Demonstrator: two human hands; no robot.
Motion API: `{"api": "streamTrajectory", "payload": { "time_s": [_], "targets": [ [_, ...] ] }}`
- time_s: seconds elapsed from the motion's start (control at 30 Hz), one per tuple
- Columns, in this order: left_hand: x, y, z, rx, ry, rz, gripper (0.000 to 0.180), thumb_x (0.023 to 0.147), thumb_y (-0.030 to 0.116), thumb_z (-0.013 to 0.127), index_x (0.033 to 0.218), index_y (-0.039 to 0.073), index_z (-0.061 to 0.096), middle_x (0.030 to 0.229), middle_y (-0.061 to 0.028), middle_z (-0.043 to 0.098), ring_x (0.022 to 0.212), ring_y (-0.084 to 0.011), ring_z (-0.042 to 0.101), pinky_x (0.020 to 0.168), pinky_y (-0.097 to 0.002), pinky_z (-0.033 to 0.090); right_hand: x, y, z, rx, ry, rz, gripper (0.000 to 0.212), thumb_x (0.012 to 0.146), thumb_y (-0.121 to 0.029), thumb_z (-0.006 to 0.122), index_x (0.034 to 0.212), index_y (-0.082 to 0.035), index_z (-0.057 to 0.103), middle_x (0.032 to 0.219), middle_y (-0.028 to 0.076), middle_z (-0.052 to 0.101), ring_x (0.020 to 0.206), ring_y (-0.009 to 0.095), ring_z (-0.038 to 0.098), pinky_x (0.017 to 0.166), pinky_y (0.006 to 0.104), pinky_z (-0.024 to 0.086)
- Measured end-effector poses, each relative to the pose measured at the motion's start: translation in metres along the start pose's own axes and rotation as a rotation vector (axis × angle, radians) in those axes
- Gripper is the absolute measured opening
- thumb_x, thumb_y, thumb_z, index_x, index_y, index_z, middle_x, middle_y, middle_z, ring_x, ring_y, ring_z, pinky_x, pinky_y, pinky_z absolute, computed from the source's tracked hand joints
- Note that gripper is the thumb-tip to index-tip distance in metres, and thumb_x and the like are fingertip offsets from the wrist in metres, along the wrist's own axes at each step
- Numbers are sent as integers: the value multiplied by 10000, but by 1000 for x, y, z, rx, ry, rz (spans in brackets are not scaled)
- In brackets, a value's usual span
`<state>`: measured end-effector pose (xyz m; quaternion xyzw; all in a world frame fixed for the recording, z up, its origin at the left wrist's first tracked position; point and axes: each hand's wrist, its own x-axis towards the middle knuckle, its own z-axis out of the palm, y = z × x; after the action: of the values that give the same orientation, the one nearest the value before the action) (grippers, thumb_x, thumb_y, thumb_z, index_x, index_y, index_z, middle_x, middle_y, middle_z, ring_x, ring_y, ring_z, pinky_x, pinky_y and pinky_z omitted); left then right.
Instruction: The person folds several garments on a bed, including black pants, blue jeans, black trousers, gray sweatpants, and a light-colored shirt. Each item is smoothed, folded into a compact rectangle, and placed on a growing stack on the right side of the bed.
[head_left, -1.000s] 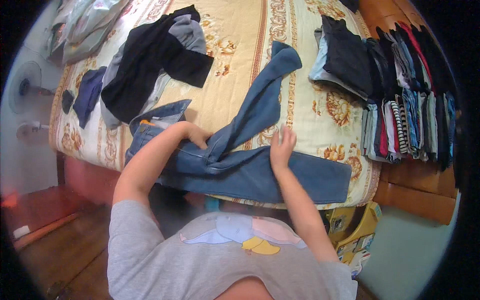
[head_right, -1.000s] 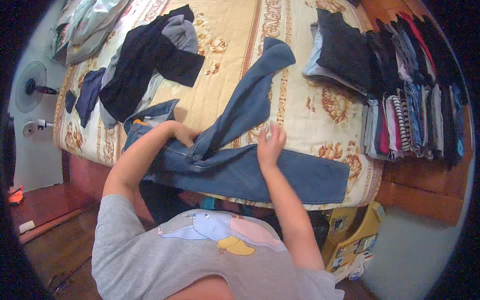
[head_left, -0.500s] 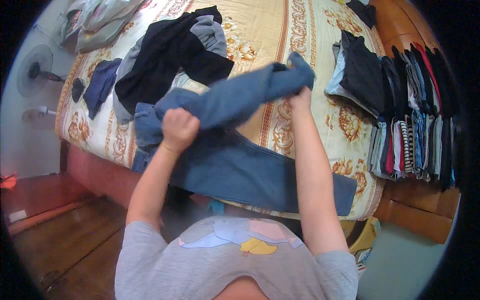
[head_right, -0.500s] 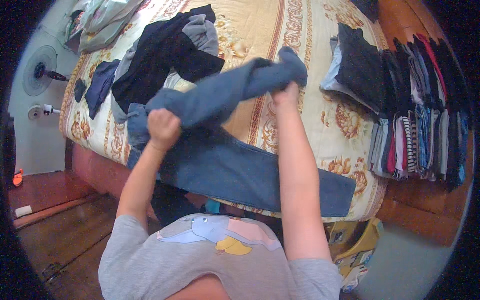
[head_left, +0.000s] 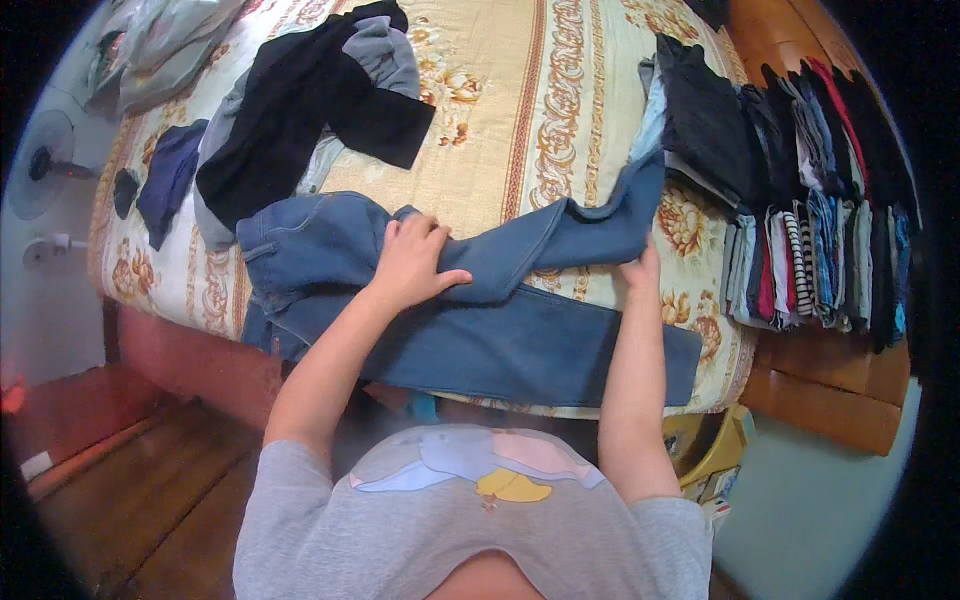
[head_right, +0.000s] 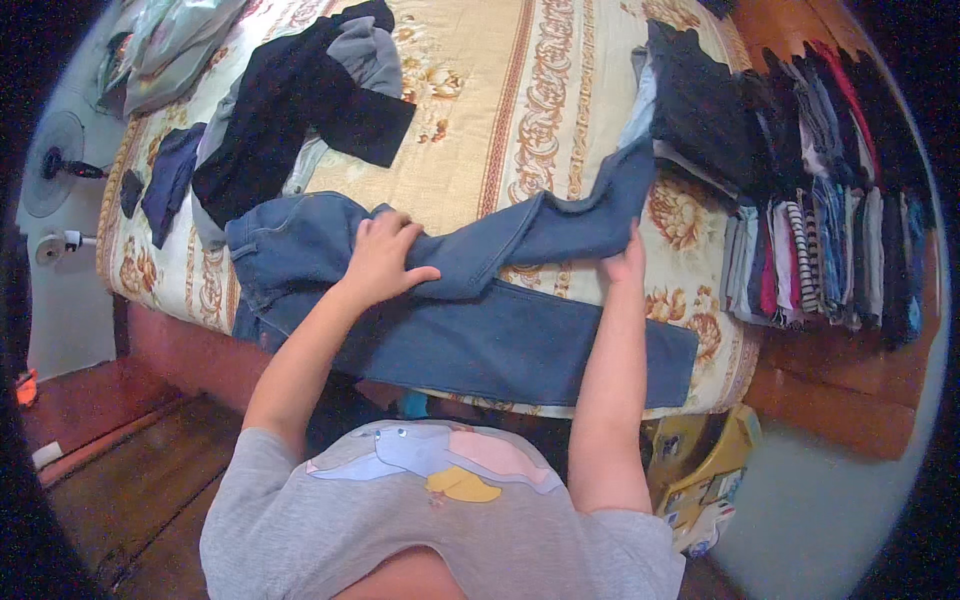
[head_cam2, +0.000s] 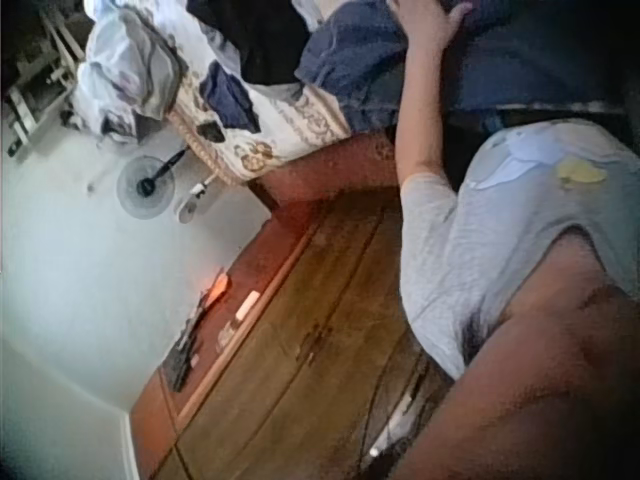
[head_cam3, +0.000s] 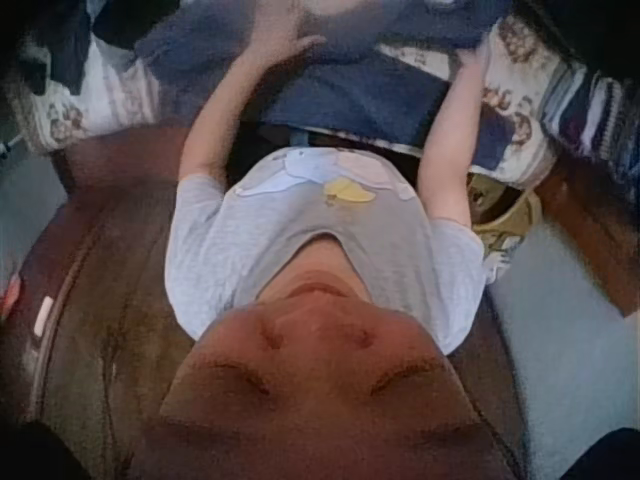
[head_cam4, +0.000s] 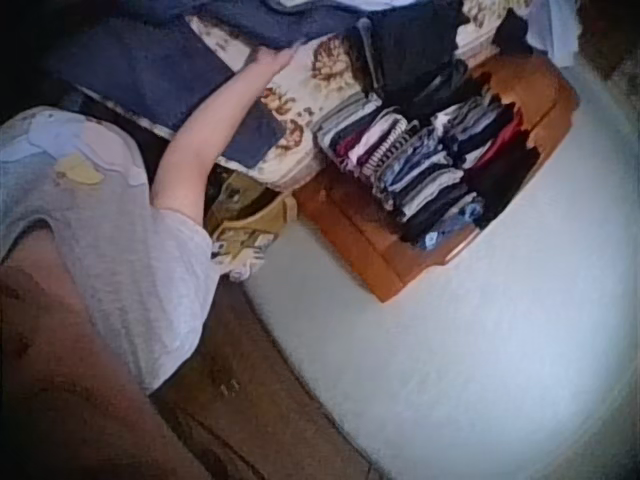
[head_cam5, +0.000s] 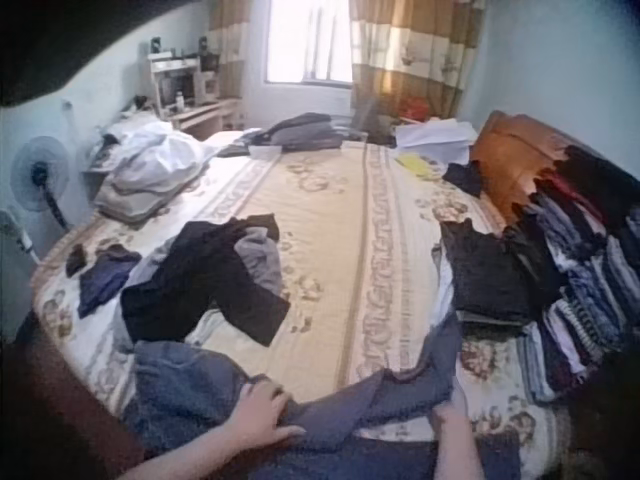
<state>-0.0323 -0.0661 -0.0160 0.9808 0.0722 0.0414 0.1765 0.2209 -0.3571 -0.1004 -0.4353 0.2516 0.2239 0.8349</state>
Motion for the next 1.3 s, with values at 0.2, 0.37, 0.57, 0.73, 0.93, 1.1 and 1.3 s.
{"api": "streamTrajectory", "payload": {
  "time_s": [0.2,0.37,0.57,0.73,0.93,1.1,1.3],
  "targets": [
    [24,9,12,130,-392,-36,310,680,329,676,818,80,555,848,-55,604,742,-260,587,701,-386,411,-10,4,8,-1209,553,-896,753,736,-434,657,1199,100,398,1152,312,478,1053,380,501,925,443,378],
    [0,25,13,139,195,356,108,694,196,571,743,119,513,696,-27,527,611,-190,549,458,-311,404,12,32,74,-1486,401,-440,1070,622,-621,646,1244,164,271,1223,338,405,1159,409,422,987,398,336],
    [-24,29,3,190,301,591,155,675,190,574,807,132,519,814,-35,505,755,-199,545,655,-316,446,55,28,82,-1400,332,-218,515,651,-170,662,1045,91,457,1029,208,531,948,338,529,868,417,428],
    [-15,11,1,-196,-130,68,300,778,288,591,949,51,524,1099,-161,492,1070,-338,481,911,-403,386,22,-28,80,-97,-397,70,292,598,50,490,877,-18,539,929,104,559,881,291,524,876,413,412],
    [10,3,-14,-131,-312,51,358,730,249,650,966,10,526,879,-182,586,871,-347,547,803,-425,409,-76,-77,14,193,-755,-165,450,692,-65,515,1136,4,500,846,67,552,831,212,538,942,403,363],
    [-26,10,-27,80,474,571,167,591,111,587,696,82,460,618,-63,420,594,-255,480,546,-344,405,-117,-30,-67,581,-1062,-28,408,895,-288,432,1227,-51,439,1068,121,535,1001,203,499,958,404,349],
    [-104,22,7,181,118,578,121,673,162,544,712,110,443,648,-35,436,596,-202,508,482,-322,411,-161,-5,-165,594,-259,-41,460,878,-312,486,1249,-46,428,1156,134,511,1063,237,487,934,398,384]
  ]
}}
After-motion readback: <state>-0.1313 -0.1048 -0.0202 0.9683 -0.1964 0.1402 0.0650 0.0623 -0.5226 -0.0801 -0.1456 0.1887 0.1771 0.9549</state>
